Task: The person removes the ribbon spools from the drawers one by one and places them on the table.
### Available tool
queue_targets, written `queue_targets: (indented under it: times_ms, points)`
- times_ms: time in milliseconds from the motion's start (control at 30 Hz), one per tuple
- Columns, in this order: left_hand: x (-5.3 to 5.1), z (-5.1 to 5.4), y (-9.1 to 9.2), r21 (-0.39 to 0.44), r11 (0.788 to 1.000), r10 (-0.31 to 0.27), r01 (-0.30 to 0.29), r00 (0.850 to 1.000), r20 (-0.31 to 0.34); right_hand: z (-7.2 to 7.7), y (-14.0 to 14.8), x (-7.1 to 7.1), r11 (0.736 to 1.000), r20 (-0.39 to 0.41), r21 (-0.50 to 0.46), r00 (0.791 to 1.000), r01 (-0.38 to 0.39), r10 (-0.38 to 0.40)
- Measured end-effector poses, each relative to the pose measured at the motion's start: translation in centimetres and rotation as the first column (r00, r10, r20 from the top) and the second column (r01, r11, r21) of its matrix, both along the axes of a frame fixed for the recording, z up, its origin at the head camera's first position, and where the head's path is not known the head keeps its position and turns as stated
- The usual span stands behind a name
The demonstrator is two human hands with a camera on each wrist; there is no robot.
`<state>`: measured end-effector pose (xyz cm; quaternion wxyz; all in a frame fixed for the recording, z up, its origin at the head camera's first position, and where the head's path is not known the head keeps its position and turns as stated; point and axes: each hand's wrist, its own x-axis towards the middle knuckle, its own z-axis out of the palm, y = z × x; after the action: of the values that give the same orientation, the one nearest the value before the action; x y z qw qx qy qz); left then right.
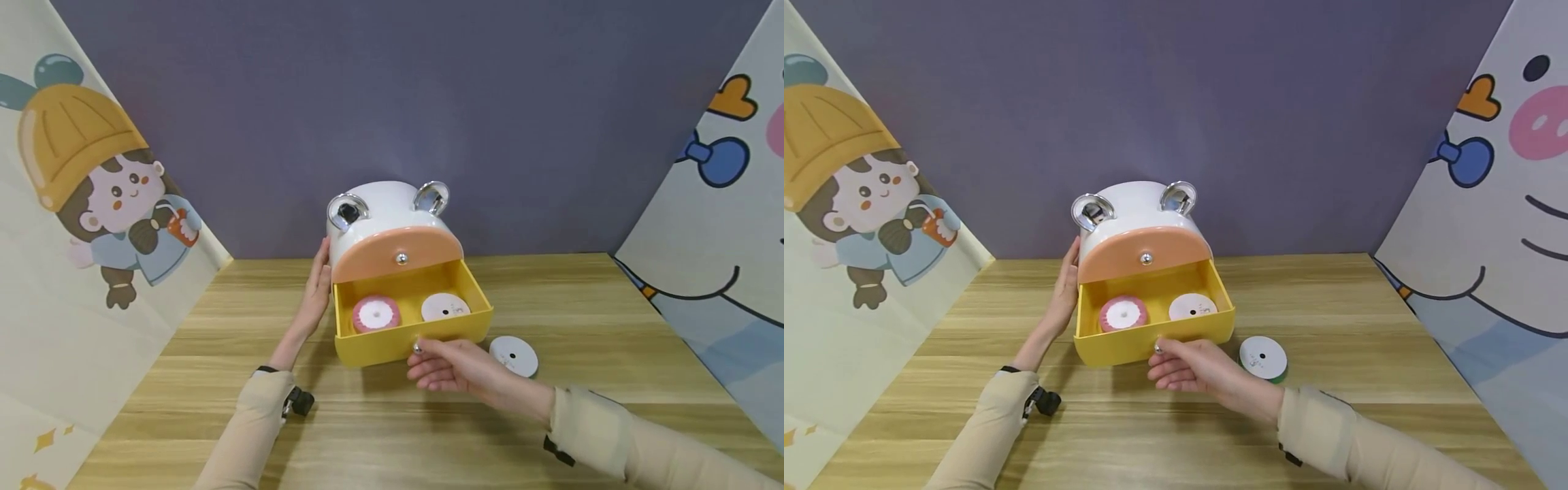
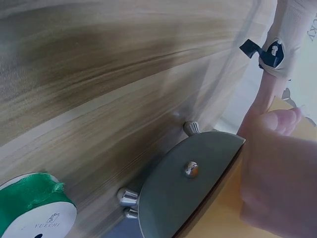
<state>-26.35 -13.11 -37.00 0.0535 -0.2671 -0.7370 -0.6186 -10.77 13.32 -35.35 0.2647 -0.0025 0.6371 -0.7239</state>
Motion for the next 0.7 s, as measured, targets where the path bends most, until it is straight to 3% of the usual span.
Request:
queue_targets:
  times_ms: [700]
  points:
    - [0.1, 0.0, 0.0, 0.005, 1.000, -0.004, 0.004, 1.000, -0.003, 0.1, 0.4, 1.2, 1.000, 0.003, 0.007, 1.000, -0.021, 0.021]
